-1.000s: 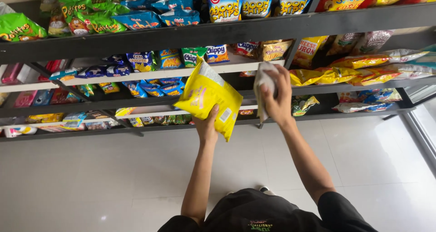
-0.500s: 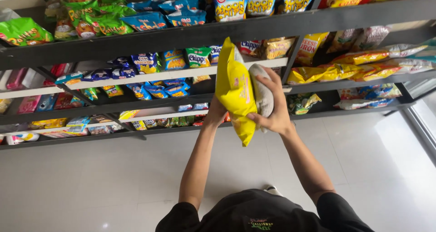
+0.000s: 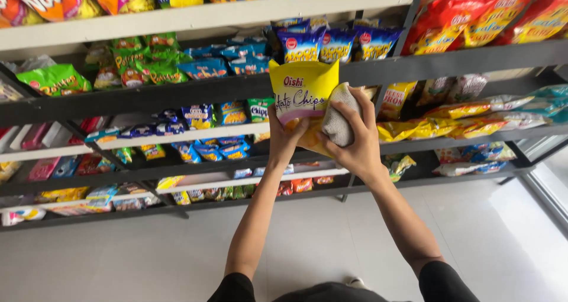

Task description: Wiping down snack bags with a cleaning cloth and organizing them on the store shelf.

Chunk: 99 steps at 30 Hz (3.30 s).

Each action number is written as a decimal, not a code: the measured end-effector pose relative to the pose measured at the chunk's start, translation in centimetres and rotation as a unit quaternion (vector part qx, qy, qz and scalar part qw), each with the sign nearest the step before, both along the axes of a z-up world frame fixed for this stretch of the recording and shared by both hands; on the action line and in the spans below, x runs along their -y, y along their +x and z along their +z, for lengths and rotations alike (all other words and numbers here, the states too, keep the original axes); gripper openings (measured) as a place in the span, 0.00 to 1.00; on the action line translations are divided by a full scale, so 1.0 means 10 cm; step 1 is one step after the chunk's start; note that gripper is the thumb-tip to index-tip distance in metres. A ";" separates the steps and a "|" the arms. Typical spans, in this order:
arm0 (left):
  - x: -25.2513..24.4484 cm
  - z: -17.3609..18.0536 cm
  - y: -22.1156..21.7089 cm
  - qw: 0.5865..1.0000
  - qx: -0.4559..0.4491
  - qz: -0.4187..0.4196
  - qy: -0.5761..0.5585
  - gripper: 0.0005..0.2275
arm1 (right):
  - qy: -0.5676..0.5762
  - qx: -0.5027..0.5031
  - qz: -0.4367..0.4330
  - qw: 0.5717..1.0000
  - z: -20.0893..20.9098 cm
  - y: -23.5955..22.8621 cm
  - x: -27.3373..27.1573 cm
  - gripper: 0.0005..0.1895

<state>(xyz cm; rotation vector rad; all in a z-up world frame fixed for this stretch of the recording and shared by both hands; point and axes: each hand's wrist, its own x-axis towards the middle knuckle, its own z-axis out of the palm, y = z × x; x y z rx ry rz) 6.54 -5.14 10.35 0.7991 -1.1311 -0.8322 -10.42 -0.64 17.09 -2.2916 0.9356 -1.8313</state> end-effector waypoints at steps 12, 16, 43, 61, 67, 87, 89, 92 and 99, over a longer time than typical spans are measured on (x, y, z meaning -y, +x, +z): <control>0.55 0.71 0.04 0.981 0.023 -0.181 -0.066 0.31 | -0.087 -0.041 0.017 0.995 0.61 -0.29 0.58 0.34; 0.78 1.13 -0.04 0.984 0.036 -0.159 -0.069 0.31 | -0.114 -0.057 0.016 0.992 0.84 -0.37 0.80 0.35; 2.77 3.80 -0.49 0.843 0.099 0.273 -0.452 0.33 | -0.293 -0.111 -0.075 0.947 2.44 -0.79 2.64 0.34; 3.39 4.28 -0.53 0.761 0.119 0.407 -0.492 0.18 | -0.278 -0.114 -0.046 0.953 2.45 -1.13 3.09 0.34; 3.57 4.22 -0.45 0.794 0.162 0.356 -0.466 0.23 | -0.296 -0.120 -0.068 0.945 2.58 -1.19 3.15 0.36; 3.84 4.22 -0.56 0.786 0.396 0.393 -0.267 0.26 | -0.303 -0.150 -0.162 0.927 2.69 -1.45 3.40 0.35; 3.84 4.24 -0.59 0.780 0.406 0.394 -0.266 0.25 | -0.304 -0.148 -0.162 0.927 2.69 -1.43 3.41 0.35; 3.86 4.23 -0.68 0.771 0.421 0.394 -0.269 0.21 | -0.300 -0.144 -0.157 0.930 2.68 -1.42 3.41 0.34; 4.17 4.24 -0.70 0.769 0.459 0.364 -0.258 0.17 | -0.284 -0.141 -0.147 0.937 2.66 -1.41 3.42 0.36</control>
